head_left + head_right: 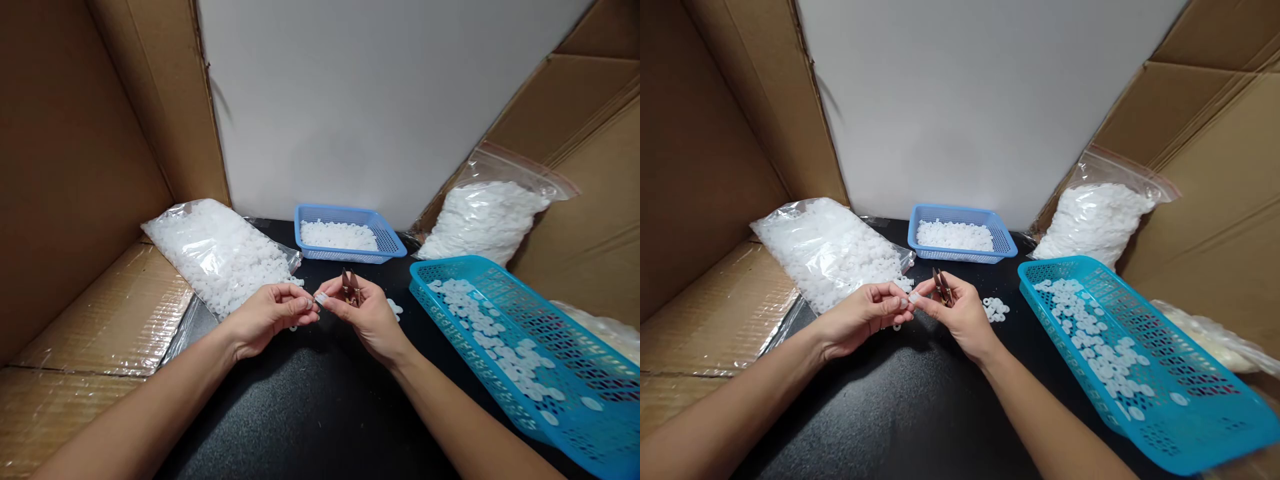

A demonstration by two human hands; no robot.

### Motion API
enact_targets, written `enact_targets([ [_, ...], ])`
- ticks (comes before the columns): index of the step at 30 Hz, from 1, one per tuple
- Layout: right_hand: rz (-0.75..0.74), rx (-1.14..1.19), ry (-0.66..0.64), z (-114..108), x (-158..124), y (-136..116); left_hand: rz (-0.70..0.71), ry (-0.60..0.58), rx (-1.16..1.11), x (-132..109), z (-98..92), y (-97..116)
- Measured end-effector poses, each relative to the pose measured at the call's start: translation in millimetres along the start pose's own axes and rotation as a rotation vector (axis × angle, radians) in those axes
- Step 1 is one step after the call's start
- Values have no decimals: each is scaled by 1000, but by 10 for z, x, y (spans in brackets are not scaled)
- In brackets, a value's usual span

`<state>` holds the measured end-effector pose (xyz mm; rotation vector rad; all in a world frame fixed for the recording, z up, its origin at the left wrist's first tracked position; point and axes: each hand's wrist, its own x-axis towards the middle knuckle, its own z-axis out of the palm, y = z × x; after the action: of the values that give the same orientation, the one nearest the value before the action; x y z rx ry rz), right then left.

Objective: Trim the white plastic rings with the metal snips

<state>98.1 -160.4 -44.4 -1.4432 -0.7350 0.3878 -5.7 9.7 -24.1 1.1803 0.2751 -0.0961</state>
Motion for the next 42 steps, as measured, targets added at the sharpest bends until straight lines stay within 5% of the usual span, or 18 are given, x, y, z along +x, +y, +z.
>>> enact_targets([
  [7,-82,37,1,78,-103,-123,-99,51,-326,-75,163,-50],
  [16,-159,-98,1,61,-124,-104,-94,46,-381,-102,255,-69],
  [32,-254,-102,-27,118,-169,-151,96,85,-149,-119,270,-52],
  [42,-67,89,-30,105,-157,-194,172,119,220,-72,139,-19],
])
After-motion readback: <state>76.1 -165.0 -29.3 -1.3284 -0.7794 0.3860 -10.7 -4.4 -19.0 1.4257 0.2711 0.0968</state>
